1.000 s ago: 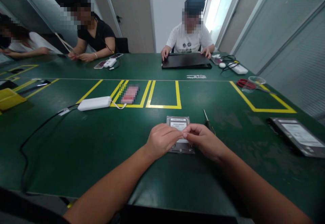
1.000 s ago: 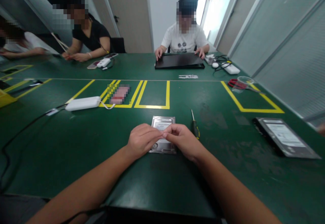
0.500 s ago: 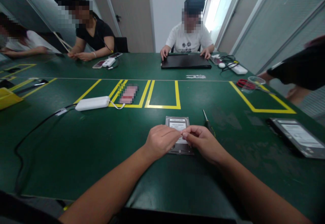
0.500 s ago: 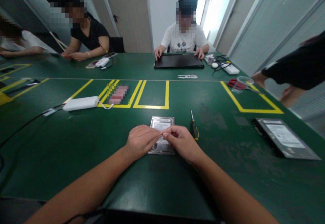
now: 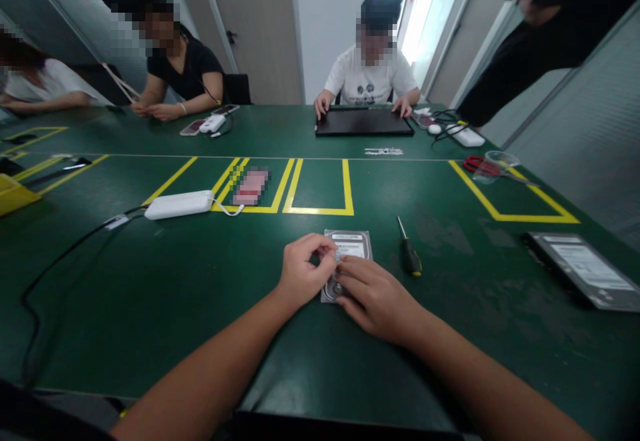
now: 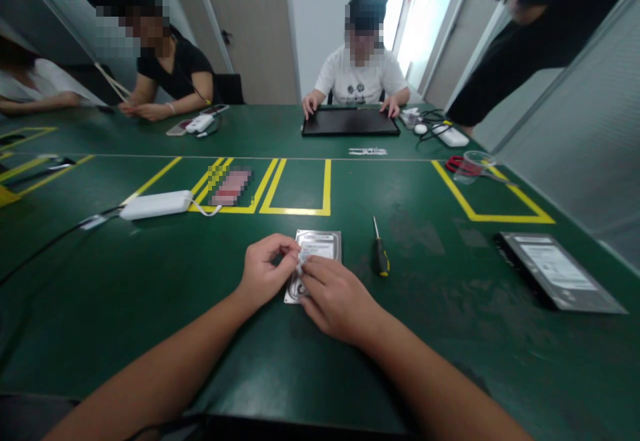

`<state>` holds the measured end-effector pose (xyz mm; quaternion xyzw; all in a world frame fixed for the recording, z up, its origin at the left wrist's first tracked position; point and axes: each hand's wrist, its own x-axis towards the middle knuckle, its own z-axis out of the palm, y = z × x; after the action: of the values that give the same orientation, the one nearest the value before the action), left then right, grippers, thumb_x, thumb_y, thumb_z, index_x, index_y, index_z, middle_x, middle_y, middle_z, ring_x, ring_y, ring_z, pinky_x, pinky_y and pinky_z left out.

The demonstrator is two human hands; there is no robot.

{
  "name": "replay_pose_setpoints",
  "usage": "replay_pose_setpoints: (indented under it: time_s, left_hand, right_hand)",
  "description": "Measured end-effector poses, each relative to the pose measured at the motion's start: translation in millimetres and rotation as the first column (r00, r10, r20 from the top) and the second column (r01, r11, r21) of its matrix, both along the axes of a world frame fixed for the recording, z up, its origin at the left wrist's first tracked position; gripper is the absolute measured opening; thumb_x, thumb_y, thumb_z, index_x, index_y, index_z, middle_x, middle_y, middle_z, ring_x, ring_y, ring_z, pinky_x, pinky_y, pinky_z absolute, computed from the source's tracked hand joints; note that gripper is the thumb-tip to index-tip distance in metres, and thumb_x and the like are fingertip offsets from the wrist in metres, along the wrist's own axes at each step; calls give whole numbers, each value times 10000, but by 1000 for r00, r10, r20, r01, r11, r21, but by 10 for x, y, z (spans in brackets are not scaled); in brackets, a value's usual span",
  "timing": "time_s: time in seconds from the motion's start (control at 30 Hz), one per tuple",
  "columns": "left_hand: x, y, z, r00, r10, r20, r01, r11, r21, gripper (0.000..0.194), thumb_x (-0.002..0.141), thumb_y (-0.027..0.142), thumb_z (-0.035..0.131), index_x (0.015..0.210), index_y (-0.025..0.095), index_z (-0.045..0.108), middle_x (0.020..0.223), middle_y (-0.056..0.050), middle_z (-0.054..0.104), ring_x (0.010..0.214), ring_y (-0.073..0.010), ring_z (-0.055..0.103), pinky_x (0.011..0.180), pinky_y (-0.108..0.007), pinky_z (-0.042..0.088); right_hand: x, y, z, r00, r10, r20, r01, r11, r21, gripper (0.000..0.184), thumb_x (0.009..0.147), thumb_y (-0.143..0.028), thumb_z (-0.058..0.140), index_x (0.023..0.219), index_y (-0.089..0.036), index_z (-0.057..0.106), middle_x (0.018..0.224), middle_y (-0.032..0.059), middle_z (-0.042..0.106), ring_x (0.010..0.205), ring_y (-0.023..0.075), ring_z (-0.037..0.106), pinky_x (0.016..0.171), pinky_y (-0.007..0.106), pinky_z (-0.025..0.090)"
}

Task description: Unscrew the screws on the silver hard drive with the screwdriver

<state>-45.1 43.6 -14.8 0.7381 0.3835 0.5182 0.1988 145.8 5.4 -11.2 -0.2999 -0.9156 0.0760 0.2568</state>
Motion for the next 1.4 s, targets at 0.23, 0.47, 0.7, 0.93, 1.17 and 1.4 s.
replay_pose_setpoints:
  time_s: [0.23, 0.47, 0.7, 0.93, 1.17, 1.4]
  left_hand:
    - [-73, 91, -64, 997, -47, 68, 58, 983, -177, 126, 818, 98, 562, 831, 144, 678, 662, 15, 632, 565, -97, 570, 576, -198, 461]
    - [-182, 162, -56, 991, -53, 125, 84, 964, -252, 131, 881, 188, 583, 884, 129, 700, 728, -24, 680, 589, -116, 603, 575, -217, 476]
    - [-185, 214, -32, 982, -112, 154, 156, 936, -315, 136, 917, 248, 607, 926, 126, 668, 755, -22, 650, 633, -112, 587, 609, -218, 482]
    - [-202, 217, -7, 978, -165, 130, 199, 925, -323, 129, 927, 264, 613, 900, 139, 625, 730, 6, 565, 645, -100, 522, 610, -208, 434]
    - [-233, 219, -37, 985, -157, 70, 171, 943, -286, 58, 878, 199, 637, 867, 145, 619, 700, 17, 543, 625, -104, 508, 594, -216, 413]
    - [-233, 217, 8, 986, -167, -10, 159, 951, -264, 106, 949, 240, 585, 925, 153, 641, 793, -10, 600, 710, -126, 553, 676, -243, 441]
  right_hand:
    - [-13, -20, -45, 998, 17, 67, -15, 999, -29, 523, 890, -253, 591, 1368, -41, 558, 1384, 221, 586, 1329, 335, 510, 1144, 537, 430]
    - [-53, -30, -28, 999, -6, 54, 8, 999, -37, 479, 880, -214, 583, 1327, -43, 591, 1357, 210, 611, 1310, 324, 529, 1153, 523, 428]
    - [-27, -16, -20, 998, -5, 57, 7, 999, -44, 490, 879, -228, 592, 1334, -44, 584, 1363, 209, 606, 1311, 321, 525, 1149, 517, 432]
    - [44, 48, -31, 997, -39, 67, 41, 999, -28, 496, 873, -235, 590, 1329, -38, 588, 1370, 205, 602, 1304, 329, 531, 1146, 503, 435]
    - [115, 118, -41, 998, -6, 59, 8, 999, -31, 496, 874, -252, 593, 1334, -64, 586, 1376, 203, 601, 1306, 319, 533, 1123, 522, 453]
    - [140, 132, -57, 999, 3, 46, -2, 1000, -29, 503, 872, -253, 594, 1343, -76, 581, 1378, 192, 602, 1314, 314, 529, 1120, 518, 452]
